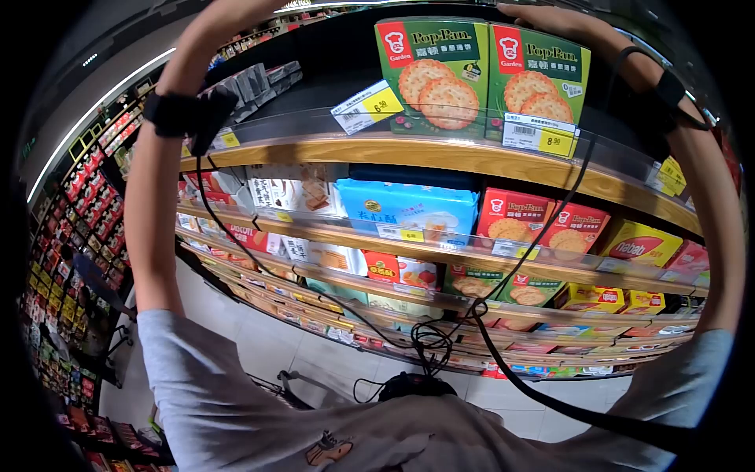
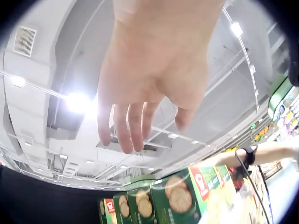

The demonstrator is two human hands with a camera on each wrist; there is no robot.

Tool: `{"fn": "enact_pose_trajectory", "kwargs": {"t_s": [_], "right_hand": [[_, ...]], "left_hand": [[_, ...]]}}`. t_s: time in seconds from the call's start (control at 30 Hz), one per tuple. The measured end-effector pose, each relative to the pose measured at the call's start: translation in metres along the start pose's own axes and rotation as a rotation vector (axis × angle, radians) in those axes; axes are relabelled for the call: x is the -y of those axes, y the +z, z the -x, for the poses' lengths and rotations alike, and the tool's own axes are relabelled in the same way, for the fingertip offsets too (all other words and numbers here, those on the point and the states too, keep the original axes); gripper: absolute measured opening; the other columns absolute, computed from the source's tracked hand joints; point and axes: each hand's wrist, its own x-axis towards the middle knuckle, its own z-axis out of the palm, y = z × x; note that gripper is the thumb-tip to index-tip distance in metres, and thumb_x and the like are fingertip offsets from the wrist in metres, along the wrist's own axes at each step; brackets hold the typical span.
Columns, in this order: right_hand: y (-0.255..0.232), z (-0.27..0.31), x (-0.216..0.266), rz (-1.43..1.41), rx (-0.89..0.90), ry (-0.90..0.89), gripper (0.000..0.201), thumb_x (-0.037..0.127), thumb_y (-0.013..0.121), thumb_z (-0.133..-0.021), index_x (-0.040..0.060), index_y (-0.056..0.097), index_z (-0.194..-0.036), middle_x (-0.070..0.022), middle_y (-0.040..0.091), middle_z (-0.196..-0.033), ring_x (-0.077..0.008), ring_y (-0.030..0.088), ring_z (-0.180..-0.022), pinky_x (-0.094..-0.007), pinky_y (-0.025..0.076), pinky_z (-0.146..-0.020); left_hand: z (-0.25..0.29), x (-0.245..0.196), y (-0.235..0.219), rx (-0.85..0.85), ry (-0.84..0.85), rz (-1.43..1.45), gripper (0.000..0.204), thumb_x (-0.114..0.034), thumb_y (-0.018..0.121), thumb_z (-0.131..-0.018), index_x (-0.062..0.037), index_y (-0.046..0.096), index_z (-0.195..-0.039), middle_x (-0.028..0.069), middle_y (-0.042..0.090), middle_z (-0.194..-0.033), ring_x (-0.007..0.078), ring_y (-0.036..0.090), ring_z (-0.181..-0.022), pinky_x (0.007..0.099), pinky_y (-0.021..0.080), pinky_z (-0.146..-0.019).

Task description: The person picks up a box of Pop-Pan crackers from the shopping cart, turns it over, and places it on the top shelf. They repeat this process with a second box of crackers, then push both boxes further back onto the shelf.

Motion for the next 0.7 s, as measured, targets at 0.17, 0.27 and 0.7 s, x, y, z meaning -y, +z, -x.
{"fn": "enact_pose_trajectory", "kwargs": {"t_s": [0.17,0.27,0.7], "right_hand": [[-0.006,0.016,-0.006,-0.036,-0.078,0.045,0.065,0.06,0.029,-0.096,0.0154,0.041,-0.141,-0.013,0.043,-0.143,-0.0281,0.04,-0.132,-0.0415,0.028,-0.109],[-0.006,0.035,-0.01,-0.052,-0.116,0.077,0.064,0.06,0.029,-0.096,0.0166,0.042,-0.141,-0.0124,0.043,-0.143,-0.0279,0.04,-0.132,-0.0417,0.029,-0.109],[-0.034,0.07,-0.031,-0.336,-0.398,0.014,0.063,0.055,0.038,-0.095,0.0149,0.039,-0.143,-0.0136,0.045,-0.141,-0.0248,0.044,-0.128,-0.0393,0.031,-0.108]], "left_hand": [[0.044,0.032,0.044,0.056,0.001,-0.141,0.049,-0.047,0.06,-0.089,-0.0033,0.068,-0.108,0.0107,0.069,-0.093,0.0188,0.065,-0.086,0.0307,0.05,-0.08],[0.056,0.037,0.067,0.097,0.028,-0.12,0.045,-0.044,0.061,-0.089,-0.003,0.069,-0.107,0.0127,0.069,-0.093,0.0185,0.065,-0.086,0.0297,0.05,-0.077],[0.056,0.033,0.115,-0.245,0.298,-0.026,0.023,-0.02,0.066,-0.086,-0.0005,0.071,-0.097,0.0154,0.069,-0.081,0.022,0.066,-0.068,0.0302,0.051,-0.063]]}}
